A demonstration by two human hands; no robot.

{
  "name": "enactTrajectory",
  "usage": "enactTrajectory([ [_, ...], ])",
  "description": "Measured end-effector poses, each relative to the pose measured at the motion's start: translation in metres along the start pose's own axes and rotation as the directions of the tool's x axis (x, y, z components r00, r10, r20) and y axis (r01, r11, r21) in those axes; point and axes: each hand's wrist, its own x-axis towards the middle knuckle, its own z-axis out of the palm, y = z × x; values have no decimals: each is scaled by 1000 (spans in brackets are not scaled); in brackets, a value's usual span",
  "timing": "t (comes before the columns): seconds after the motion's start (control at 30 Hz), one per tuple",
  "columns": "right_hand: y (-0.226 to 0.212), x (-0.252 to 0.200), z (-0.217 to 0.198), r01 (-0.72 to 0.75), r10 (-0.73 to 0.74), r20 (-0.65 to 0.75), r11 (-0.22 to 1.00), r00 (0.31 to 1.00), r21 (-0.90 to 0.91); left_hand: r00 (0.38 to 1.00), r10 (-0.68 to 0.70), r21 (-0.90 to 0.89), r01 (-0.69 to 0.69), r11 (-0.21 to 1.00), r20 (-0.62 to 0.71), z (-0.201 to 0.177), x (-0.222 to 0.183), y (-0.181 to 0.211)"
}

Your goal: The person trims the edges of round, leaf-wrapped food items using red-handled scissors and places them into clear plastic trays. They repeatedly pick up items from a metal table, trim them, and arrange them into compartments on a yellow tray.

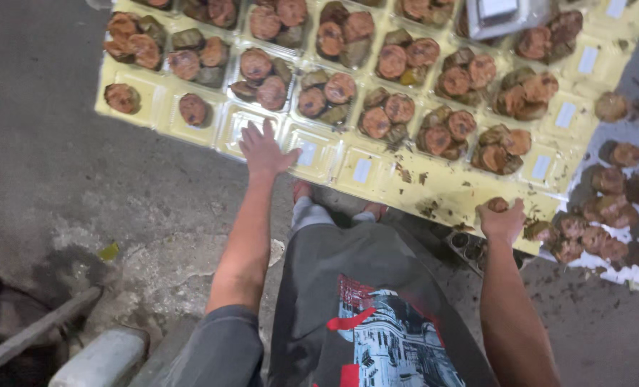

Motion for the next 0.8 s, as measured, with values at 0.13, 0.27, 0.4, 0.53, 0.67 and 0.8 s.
enactTrajectory([
  [0.13, -45, -32, -2, 31, -26, -40, 992, 999, 125, 1000, -15, -60, 17, 998, 18, -15, -4, 5],
  [0.27, -156, -98, 21, 21, -202, 286, 848, 937, 529, 994, 47, -145, -61, 988, -102, -25, -26, 3],
  [0.4, -312, -169, 59, 146, -584, 375, 655, 720, 741, 963, 90, -212, -146, 966, -253, -35, -54, -9],
  [0.53, -428, -213, 78, 651, -822, 171, 542, 544, 531, 872, -53, -394, -165, 904, -486, -32, -83, -37],
  [0.67, -480, -244, 95, 712, -777, 388, 620, 496, 330, 891, -226, -573, -45, 818, -393, -18, -104, -64],
  [0.8, -499, -257, 111, 757, -792, 372, 592, 484, 276, 884, -158, -642, -186, 743, -439, -2, -103, -76],
])
